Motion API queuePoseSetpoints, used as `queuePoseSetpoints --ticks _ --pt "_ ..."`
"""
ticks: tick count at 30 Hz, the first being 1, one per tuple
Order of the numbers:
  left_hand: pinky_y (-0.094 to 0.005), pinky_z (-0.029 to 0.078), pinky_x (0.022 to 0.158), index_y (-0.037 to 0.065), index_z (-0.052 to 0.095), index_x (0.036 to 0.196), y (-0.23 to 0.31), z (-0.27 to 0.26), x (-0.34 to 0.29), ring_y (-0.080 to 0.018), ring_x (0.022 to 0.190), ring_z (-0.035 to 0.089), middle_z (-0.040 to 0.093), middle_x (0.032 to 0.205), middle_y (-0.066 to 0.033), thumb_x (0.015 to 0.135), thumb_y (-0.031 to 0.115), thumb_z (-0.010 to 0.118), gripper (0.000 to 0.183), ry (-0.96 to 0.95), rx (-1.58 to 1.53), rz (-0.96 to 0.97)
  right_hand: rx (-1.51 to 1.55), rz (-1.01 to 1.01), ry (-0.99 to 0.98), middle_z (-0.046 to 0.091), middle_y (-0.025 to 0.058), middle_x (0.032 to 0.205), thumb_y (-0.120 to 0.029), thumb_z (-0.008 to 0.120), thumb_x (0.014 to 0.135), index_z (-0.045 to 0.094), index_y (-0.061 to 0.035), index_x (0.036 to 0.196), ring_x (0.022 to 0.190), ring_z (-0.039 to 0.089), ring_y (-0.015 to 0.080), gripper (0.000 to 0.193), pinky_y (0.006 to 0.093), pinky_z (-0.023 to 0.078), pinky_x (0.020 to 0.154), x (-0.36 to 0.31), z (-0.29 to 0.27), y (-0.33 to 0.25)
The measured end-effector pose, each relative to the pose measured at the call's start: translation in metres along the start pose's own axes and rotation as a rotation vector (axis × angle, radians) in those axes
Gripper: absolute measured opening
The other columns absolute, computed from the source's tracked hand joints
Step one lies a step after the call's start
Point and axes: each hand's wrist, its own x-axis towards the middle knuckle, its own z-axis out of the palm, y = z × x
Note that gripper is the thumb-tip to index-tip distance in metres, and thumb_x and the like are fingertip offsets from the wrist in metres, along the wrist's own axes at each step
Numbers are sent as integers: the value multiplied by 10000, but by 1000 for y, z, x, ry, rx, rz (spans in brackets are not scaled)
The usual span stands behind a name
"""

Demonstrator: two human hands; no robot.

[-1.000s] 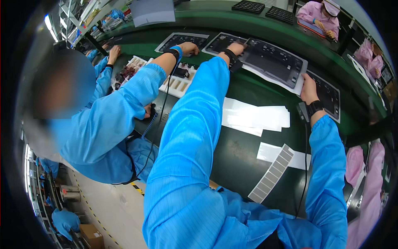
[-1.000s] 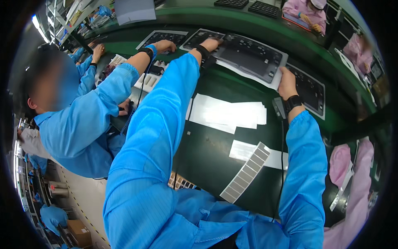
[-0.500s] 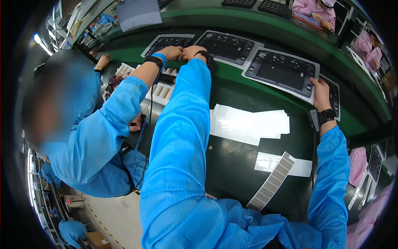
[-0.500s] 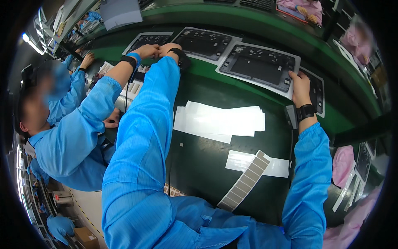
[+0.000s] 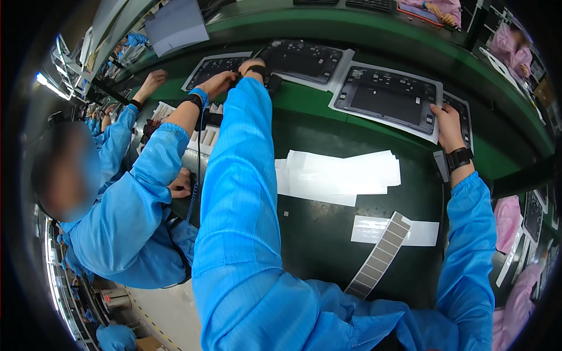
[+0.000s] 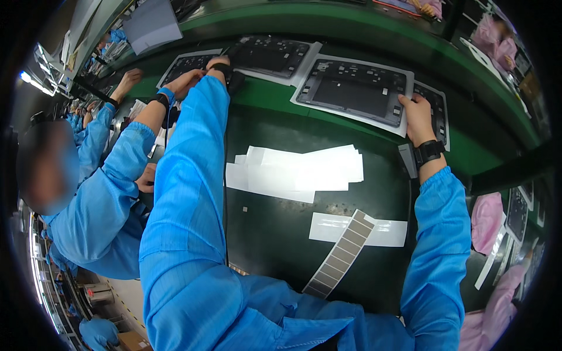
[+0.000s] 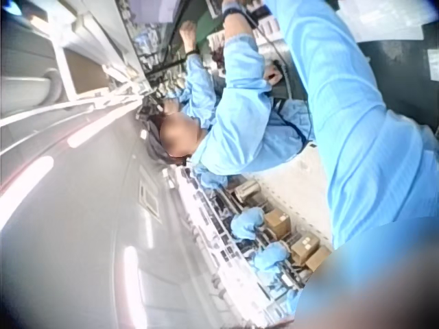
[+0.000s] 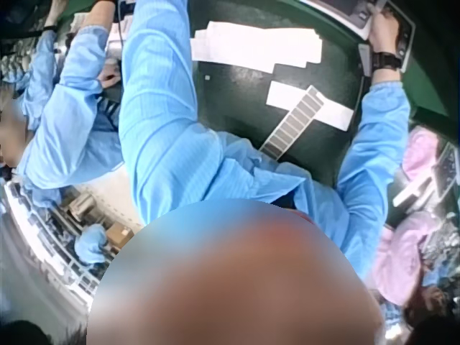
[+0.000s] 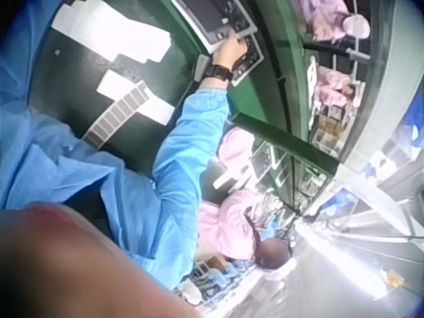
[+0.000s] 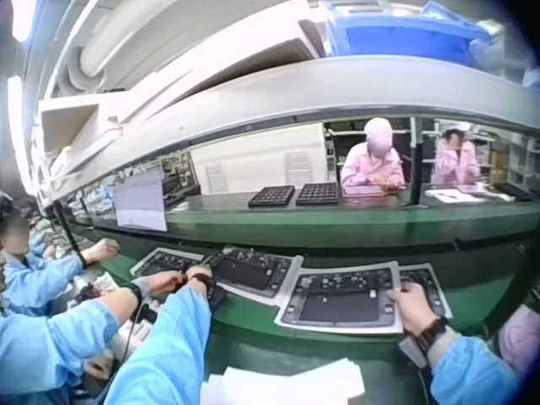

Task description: The worker is assembling electronic components, specifically applying stickers or components to internal tablet or laptop housings using a marking pen and picking up items from a template.

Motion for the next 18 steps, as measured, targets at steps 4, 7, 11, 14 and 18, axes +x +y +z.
queuePoseSetpoints --ticks 4,7,11,14,18 --pt "-442 520 893 149 671 1157 -17 -42 8 -324 1151 590 629 1228 -118 752 285 742 433 203 51 197 31 -13 14 646 172 1008 -65 643 857 553 141 1122 878 630 216 348 306 502 770 1 13 3" --pt "-431 544 830 147 722 1033 36 -128 -57 -279 1057 646 683 1116 -96 663 265 807 398 325 187 215 -28 -47 71 646 181 1004 -50 646 855 554 146 1123 882 628 217 345 317 505 769 0 11 4" --pt "-455 544 776 98 723 892 9 -230 -110 -322 985 659 696 1034 -129 708 238 703 232 610 256 245 60 -20 47 655 175 975 -26 635 852 577 136 1082 838 637 224 287 342 511 739 15 57 7" --pt "-391 549 738 51 677 941 -140 -278 -50 -231 796 670 670 831 -137 918 178 549 181 723 491 349 154 -10 -71 670 157 935 -41 631 831 621 108 1024 820 641 228 245 359 505 719 15 156 0" --pt "-453 516 789 23 681 906 -40 -278 -86 -406 948 614 661 960 -213 702 201 655 272 438 394 597 -386 -115 163 646 291 1005 -165 597 712 646 62 987 949 618 448 360 456 481 826 89 139 54"
